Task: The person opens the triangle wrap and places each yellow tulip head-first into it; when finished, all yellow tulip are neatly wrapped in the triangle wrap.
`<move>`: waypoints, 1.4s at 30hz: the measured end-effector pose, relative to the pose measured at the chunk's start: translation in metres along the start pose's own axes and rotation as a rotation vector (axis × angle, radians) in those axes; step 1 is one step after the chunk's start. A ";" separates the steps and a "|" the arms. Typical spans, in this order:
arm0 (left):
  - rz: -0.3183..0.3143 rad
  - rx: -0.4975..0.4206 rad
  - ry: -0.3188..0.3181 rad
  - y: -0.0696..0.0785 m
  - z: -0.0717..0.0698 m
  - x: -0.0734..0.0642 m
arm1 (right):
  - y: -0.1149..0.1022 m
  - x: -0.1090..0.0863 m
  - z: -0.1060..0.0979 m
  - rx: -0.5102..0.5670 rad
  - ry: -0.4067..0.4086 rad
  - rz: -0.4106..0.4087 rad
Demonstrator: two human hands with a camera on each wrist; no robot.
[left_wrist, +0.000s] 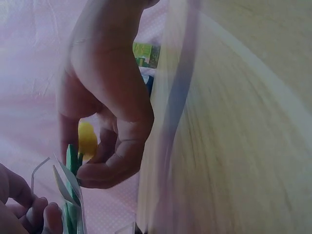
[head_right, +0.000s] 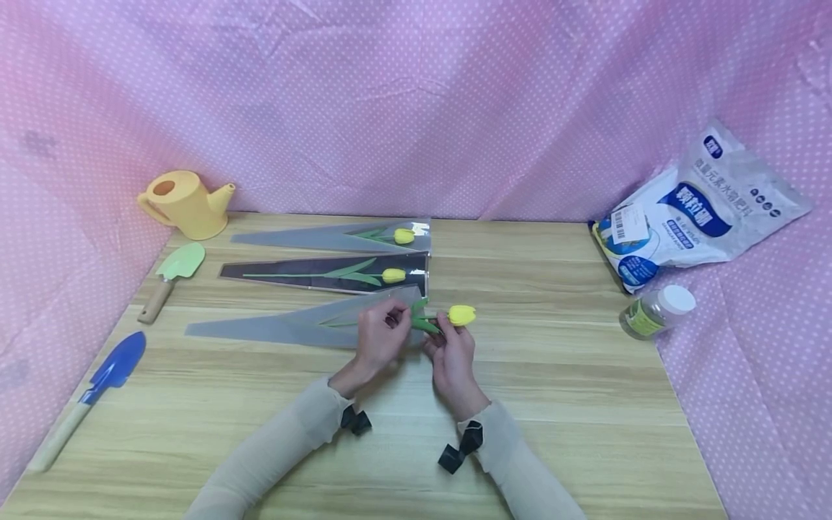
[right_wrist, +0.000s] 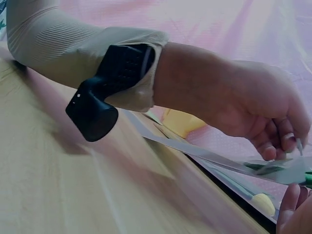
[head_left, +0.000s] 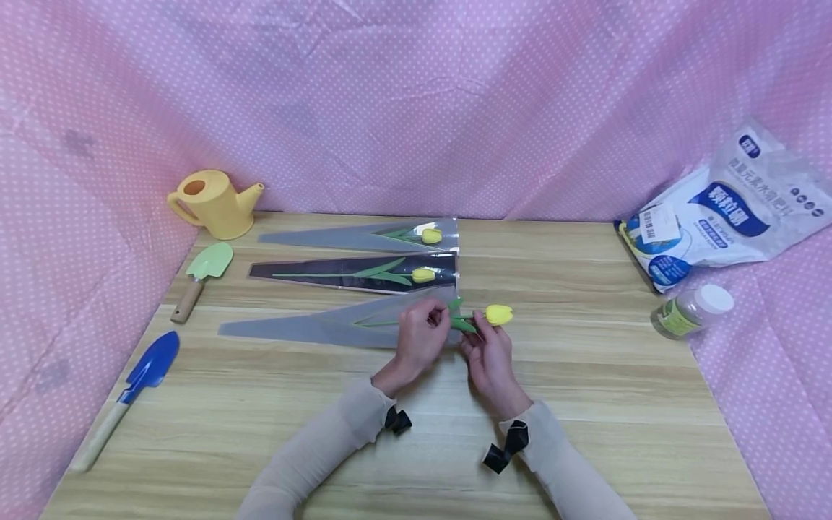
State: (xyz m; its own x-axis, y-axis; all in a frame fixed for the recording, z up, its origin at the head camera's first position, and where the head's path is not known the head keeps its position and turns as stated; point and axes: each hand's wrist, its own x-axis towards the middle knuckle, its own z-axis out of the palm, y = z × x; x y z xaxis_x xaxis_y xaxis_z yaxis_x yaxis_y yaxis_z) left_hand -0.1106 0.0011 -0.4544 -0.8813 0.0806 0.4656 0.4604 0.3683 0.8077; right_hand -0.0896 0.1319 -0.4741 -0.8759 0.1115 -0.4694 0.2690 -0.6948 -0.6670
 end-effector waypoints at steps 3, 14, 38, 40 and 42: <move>0.005 -0.004 -0.001 -0.001 0.000 0.000 | -0.002 0.000 -0.001 0.013 0.004 0.001; 0.029 0.015 -0.024 0.001 0.001 -0.001 | 0.006 -0.002 0.003 -0.099 -0.008 -0.021; 0.055 -0.006 -0.064 0.001 0.002 -0.002 | 0.007 -0.002 0.000 -0.182 -0.016 -0.056; 0.054 -0.004 -0.070 0.001 0.002 -0.003 | 0.008 -0.002 0.001 -0.196 -0.012 -0.058; 0.057 0.001 -0.076 0.001 0.003 -0.002 | 0.007 -0.002 0.001 -0.210 -0.011 -0.060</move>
State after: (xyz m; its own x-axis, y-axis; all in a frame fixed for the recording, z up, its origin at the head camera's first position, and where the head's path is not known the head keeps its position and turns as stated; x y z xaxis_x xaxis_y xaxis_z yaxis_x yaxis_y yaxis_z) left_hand -0.1084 0.0036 -0.4556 -0.8591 0.1718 0.4820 0.5102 0.3617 0.7803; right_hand -0.0867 0.1256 -0.4774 -0.8966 0.1397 -0.4201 0.2930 -0.5241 -0.7997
